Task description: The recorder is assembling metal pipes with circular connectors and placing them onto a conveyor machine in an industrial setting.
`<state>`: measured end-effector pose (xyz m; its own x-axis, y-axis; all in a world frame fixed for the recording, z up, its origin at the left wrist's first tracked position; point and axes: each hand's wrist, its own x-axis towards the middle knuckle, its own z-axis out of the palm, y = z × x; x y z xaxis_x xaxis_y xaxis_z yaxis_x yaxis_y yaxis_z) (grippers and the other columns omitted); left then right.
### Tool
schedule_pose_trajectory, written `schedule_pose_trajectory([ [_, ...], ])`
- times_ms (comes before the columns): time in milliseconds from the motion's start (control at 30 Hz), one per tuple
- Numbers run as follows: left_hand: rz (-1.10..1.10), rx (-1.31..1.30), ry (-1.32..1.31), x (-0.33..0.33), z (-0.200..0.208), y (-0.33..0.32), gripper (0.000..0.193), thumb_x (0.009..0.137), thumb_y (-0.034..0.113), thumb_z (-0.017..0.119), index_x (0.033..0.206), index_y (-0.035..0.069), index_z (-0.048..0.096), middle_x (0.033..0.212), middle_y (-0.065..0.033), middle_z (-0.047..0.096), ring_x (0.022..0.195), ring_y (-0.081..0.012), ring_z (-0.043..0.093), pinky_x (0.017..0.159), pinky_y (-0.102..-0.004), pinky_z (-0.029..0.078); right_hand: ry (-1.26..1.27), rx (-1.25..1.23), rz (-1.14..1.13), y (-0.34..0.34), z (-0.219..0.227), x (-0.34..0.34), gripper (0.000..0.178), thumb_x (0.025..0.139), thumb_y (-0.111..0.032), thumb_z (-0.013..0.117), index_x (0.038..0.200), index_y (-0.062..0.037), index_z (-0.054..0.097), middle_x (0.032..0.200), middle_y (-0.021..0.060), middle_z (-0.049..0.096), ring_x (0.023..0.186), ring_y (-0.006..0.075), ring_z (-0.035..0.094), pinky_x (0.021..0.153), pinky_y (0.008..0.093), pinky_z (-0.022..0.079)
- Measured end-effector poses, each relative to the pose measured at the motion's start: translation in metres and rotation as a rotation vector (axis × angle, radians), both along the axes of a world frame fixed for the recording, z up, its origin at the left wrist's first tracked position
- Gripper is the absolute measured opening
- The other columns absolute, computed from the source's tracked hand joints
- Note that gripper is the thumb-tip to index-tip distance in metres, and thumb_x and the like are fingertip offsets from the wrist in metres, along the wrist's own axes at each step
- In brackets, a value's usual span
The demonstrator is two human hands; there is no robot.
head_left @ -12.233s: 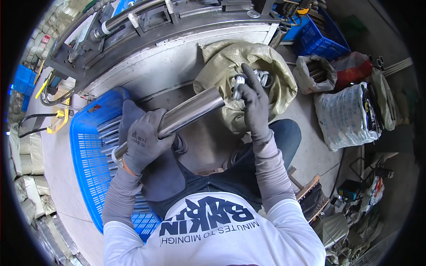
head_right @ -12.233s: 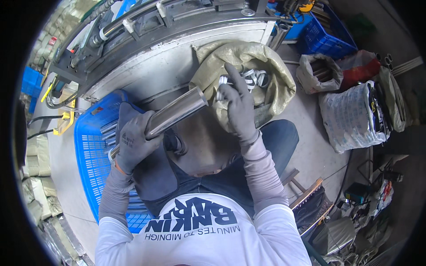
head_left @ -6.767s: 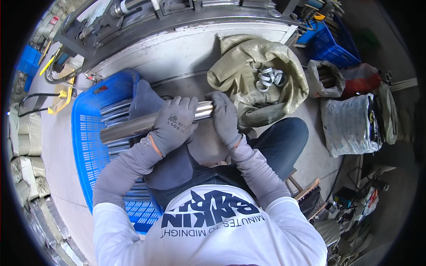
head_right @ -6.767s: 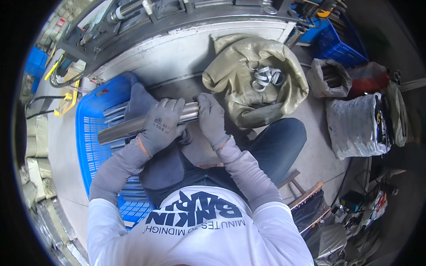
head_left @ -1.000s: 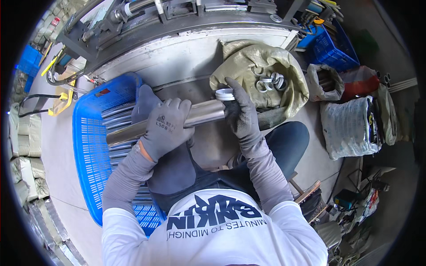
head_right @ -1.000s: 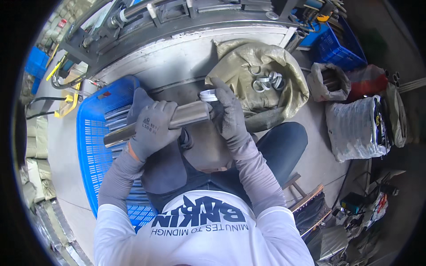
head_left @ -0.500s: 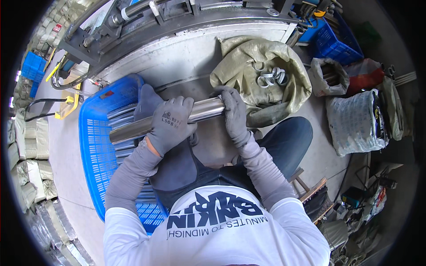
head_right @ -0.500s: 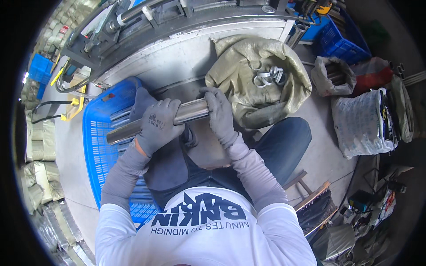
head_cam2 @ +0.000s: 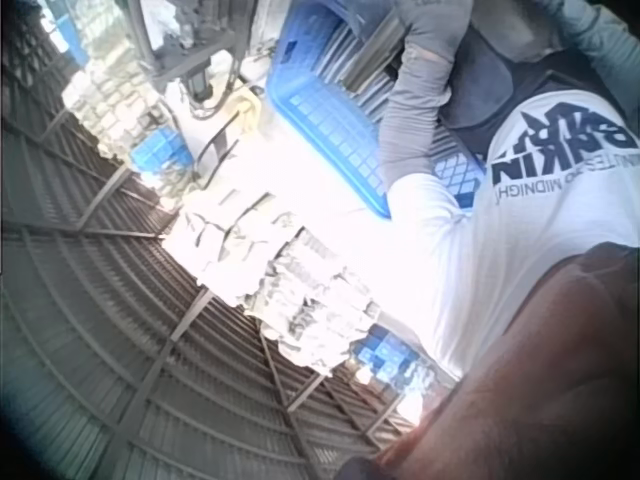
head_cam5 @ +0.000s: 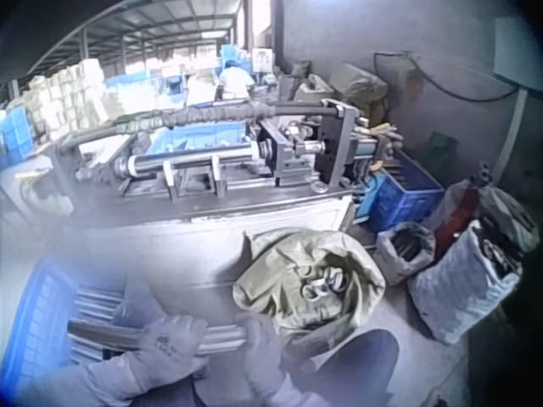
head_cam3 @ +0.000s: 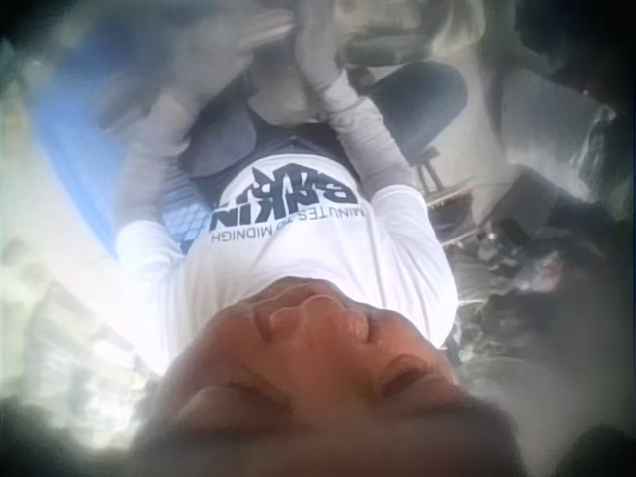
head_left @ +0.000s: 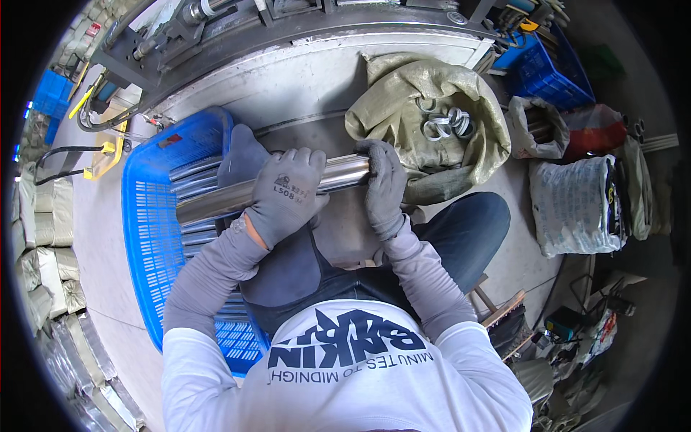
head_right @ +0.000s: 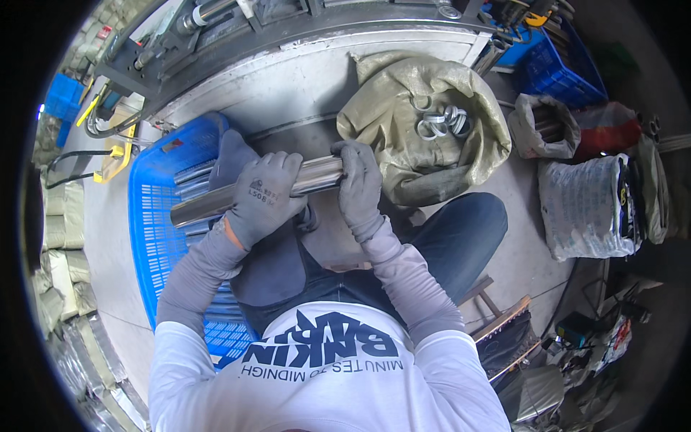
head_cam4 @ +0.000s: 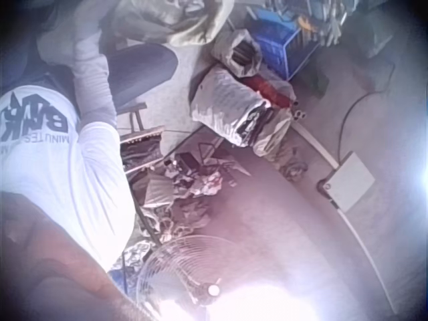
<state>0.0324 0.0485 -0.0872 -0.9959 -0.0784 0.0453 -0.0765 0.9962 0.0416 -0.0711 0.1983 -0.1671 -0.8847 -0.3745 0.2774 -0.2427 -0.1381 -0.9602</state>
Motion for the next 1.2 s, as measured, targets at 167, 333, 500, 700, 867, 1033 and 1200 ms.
schedule_pose_trajectory([
  [167,-0.007,0.013,-0.035,0.001,-0.002,-0.002,0.047,0.073,0.028,0.081,0.109,0.009,0.059,0.097,-0.0099,0.064,0.095,-0.0281,0.067,0.083,-0.0424,0.051,-0.152,0.039,0.027,-0.001,0.007,0.004,0.031,0.112,-0.017,0.046,0.109,0.0033,0.068,0.099,0.0118,0.07,0.088,0.0187,0.064,0.083,0.0318,0.051],
  [333,-0.058,-0.005,-0.068,-0.007,0.0,0.0,0.052,0.073,0.028,0.082,0.115,0.007,0.06,0.101,-0.011,0.064,0.096,-0.0297,0.066,0.085,-0.0434,0.051,-0.22,0.053,0.054,-0.004,-0.012,-0.003,0.032,0.11,-0.02,0.047,0.107,0.0035,0.069,0.097,0.0115,0.071,0.086,0.019,0.064,0.081,0.0318,0.051],
  [500,-0.312,0.244,0.558,0.022,0.005,0.013,0.058,0.082,0.012,0.082,0.135,0.0,0.062,0.123,-0.0188,0.067,0.108,-0.0333,0.067,0.097,-0.0458,0.052,-0.171,0.118,-0.1,0.013,-0.027,-0.042,0.036,0.107,-0.023,0.046,0.107,-0.0009,0.074,0.096,0.0097,0.072,0.088,0.017,0.066,0.079,0.0309,0.052],
  [700,0.259,1.087,0.488,0.042,-0.049,-0.031,0.047,0.096,0.004,0.073,0.142,0.003,0.063,0.121,-0.0117,0.071,0.111,-0.0239,0.068,0.101,-0.0359,0.054,-0.422,-0.013,-0.076,0.019,-0.039,-0.071,0.042,0.107,-0.032,0.046,0.115,-0.0017,0.074,0.103,0.0109,0.071,0.085,0.0192,0.07,0.067,0.0323,0.059],
  [867,0.006,0.186,0.971,-0.02,0.033,-0.046,0.047,0.096,-0.006,0.067,0.141,0.003,0.066,0.121,-0.0165,0.074,0.115,-0.0317,0.07,0.106,-0.0394,0.052,-0.028,0.262,-0.013,0.011,-0.028,-0.106,0.055,0.102,-0.044,0.06,0.138,-0.0022,0.064,0.129,0.0193,0.07,0.121,0.032,0.064,0.104,0.0407,0.05],
  [1033,0.282,0.835,0.602,-0.018,0.117,-0.022,0.042,0.086,0.006,0.079,0.126,0.002,0.069,0.115,-0.0147,0.072,0.093,-0.0209,0.071,0.08,-0.0349,0.056,0.62,1.267,-0.434,0.058,-0.086,-0.207,0.036,0.087,-0.035,0.073,0.116,-0.014,0.075,0.126,0.0137,0.068,0.11,0.0375,0.066,0.092,0.0517,0.053],
  [1200,-0.055,0.082,0.305,-0.02,0.054,-0.02,0.055,0.074,0.019,0.081,0.125,0.005,0.065,0.1,-0.0144,0.065,0.093,-0.0307,0.066,0.081,-0.0433,0.052,0.673,1.465,-0.509,0.075,-0.139,-0.232,0.029,0.075,-0.037,0.081,0.099,-0.0215,0.084,0.128,0.0195,0.068,0.119,0.0427,0.062,0.099,0.0554,0.051],
])
